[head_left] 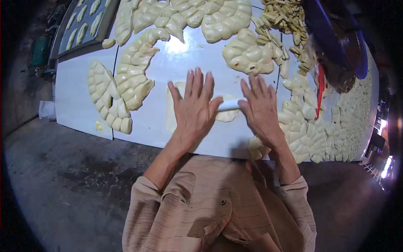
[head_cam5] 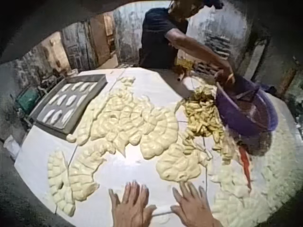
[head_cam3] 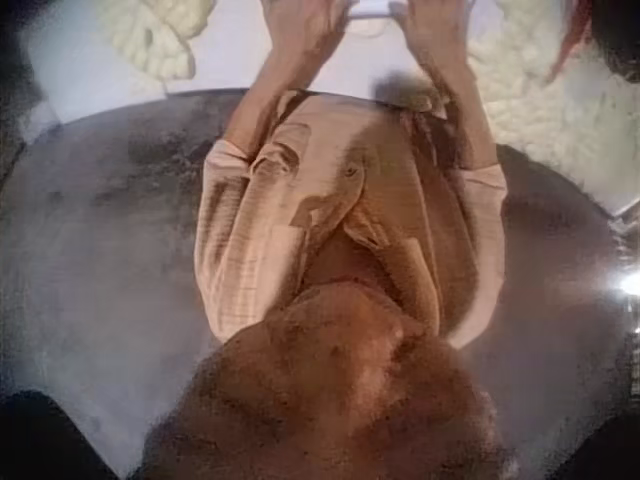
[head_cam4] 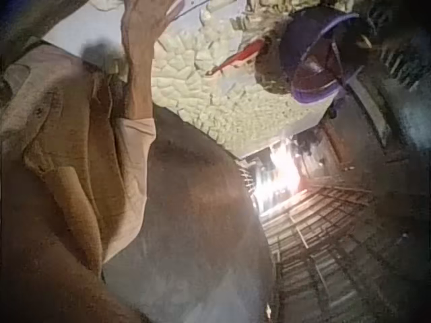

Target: The person prepares pastries by flattening dough, applying a chocolate-like filling with a small red spatula, and rolling the dough into cylinders before placing them onto a metal tray.

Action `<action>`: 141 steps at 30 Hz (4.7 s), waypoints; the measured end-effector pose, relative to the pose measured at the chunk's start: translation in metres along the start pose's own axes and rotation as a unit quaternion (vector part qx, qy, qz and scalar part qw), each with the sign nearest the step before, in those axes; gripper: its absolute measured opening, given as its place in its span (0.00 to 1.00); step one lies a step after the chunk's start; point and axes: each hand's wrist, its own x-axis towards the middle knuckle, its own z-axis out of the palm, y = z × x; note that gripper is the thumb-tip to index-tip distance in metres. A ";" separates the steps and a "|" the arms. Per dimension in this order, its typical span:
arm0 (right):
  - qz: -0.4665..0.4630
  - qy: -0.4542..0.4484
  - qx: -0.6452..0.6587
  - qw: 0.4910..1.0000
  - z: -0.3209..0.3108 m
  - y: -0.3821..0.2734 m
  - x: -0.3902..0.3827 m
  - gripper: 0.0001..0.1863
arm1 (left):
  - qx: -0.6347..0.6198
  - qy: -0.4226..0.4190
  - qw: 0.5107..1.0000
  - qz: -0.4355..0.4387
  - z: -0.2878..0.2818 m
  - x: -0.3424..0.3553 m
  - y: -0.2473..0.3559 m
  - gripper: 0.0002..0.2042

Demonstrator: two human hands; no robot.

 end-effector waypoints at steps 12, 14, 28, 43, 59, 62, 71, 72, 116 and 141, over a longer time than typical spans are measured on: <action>-0.082 0.134 0.027 0.987 -0.011 0.003 0.049 0.26 | 0.021 0.116 0.990 0.076 0.028 0.132 -0.031 0.34; -0.085 0.076 0.012 0.993 -0.006 0.006 0.033 0.23 | 0.016 0.091 0.993 0.073 0.024 0.123 -0.028 0.36; -0.043 0.040 -0.013 0.998 0.002 -0.022 -0.011 0.34 | 0.007 0.006 0.996 0.083 -0.001 0.014 -0.013 0.34; -0.057 0.034 0.038 0.997 0.017 -0.038 -0.083 0.29 | -0.064 -0.101 0.991 0.059 -0.015 -0.109 0.012 0.36; -0.135 0.102 0.029 0.985 -0.010 0.004 0.034 0.28 | 0.041 0.089 0.991 0.086 0.024 0.102 -0.024 0.35; -0.047 0.029 0.065 0.996 -0.008 0.026 0.028 0.25 | -0.014 0.092 0.991 0.094 0.003 0.095 -0.011 0.32; -0.132 0.102 0.028 0.986 -0.011 -0.008 0.021 0.27 | -0.022 -0.068 0.982 0.172 -0.001 0.013 -0.007 0.38; -0.128 0.102 0.024 0.986 -0.006 -0.009 0.020 0.27 | -0.013 -0.069 0.985 0.158 0.000 0.015 -0.004 0.38; 0.195 -0.011 0.063 0.979 -0.213 0.351 0.127 0.17 | 0.115 -0.007 0.954 -0.275 -0.014 -0.100 -0.087 0.37; 0.192 0.045 0.337 0.921 -0.236 0.263 0.093 0.20 | -0.097 0.147 0.961 -0.216 -0.012 -0.103 -0.091 0.35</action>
